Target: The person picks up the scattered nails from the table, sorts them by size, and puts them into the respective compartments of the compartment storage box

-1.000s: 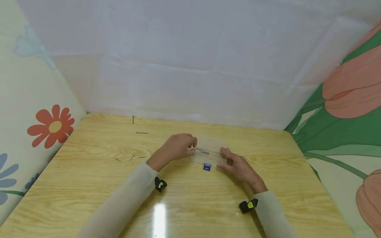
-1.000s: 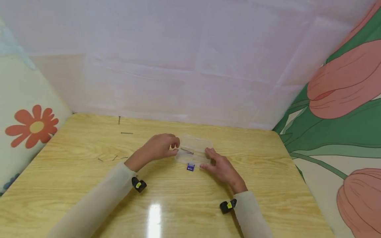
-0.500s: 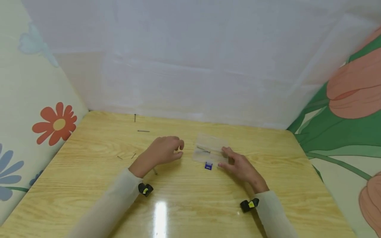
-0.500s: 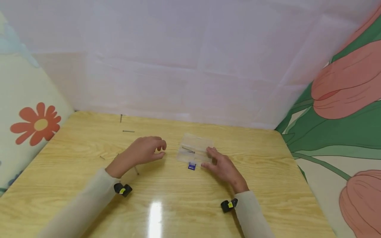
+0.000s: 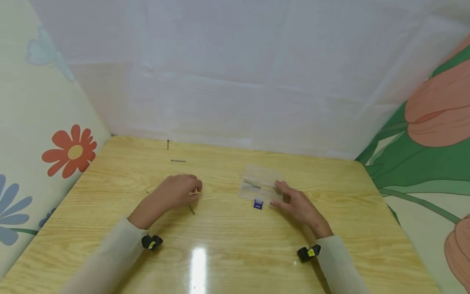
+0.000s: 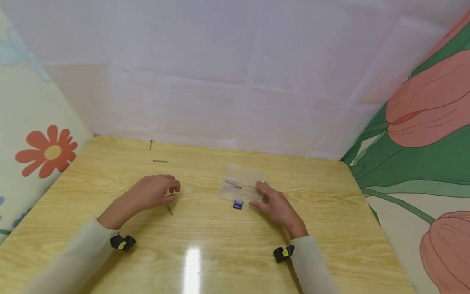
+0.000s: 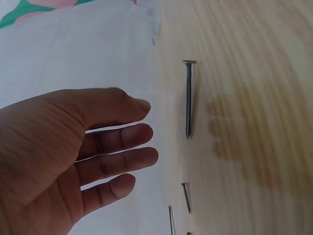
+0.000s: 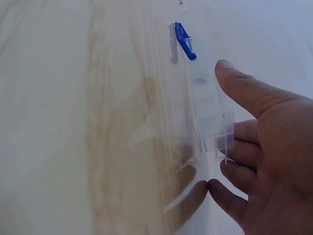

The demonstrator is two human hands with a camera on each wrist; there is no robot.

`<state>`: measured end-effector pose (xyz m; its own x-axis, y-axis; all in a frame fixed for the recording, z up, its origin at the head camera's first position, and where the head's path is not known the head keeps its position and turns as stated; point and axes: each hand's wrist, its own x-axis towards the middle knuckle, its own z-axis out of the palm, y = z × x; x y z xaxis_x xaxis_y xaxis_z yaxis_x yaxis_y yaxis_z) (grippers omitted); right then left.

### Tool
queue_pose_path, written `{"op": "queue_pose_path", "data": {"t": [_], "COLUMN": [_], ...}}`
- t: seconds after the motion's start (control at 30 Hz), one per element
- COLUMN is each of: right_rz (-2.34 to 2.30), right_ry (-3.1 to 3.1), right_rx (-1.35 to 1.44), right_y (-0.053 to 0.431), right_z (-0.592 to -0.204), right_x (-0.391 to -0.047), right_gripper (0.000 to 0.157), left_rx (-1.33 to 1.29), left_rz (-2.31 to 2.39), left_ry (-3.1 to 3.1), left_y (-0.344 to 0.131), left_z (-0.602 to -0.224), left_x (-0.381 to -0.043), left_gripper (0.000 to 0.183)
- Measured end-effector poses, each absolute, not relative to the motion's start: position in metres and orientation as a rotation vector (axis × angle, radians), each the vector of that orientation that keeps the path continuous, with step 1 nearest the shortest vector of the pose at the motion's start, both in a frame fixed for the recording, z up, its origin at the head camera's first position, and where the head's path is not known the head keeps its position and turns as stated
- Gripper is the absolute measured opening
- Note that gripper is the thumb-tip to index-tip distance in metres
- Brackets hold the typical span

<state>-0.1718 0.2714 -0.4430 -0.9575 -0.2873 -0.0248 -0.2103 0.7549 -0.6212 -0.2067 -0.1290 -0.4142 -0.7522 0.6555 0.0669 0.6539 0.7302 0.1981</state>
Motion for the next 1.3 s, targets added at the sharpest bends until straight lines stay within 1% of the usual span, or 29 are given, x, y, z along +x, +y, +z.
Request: {"op": "queue_pose_path", "data": {"t": [0.23, 0.4, 0.47, 1.1, 1.3], "right_rz": [-0.990, -0.993, -0.991, -0.989, -0.991], "right_ry": [2.822, 2.820, 2.821, 2.814, 2.819], "right_rx": [-0.385, -0.384, -0.384, -0.353, -0.340], "right_y": [0.271, 0.271, 0.270, 0.269, 0.269], "right_z": [-0.444, -0.445, -0.445, -0.444, -0.445], "right_x": [-0.173, -0.174, -0.174, -0.174, -0.175], "right_gripper": [0.080, 0.079, 0.079, 0.080, 0.080], "left_rx": [1.196, 1.251, 1.277, 1.343, 1.308], "left_rz": [0.271, 0.327, 0.339, 0.338, 0.361], "left_ry": [2.887, 2.838, 2.830, 2.817, 2.816], "left_y": [-0.140, -0.145, -0.145, -0.145, -0.143], "left_z": [-0.416, -0.417, -0.419, -0.425, -0.424], "left_x": [-0.198, -0.193, -0.193, -0.195, -0.194], "left_gripper": [0.011, 0.030, 0.034, 0.034, 0.032]}}
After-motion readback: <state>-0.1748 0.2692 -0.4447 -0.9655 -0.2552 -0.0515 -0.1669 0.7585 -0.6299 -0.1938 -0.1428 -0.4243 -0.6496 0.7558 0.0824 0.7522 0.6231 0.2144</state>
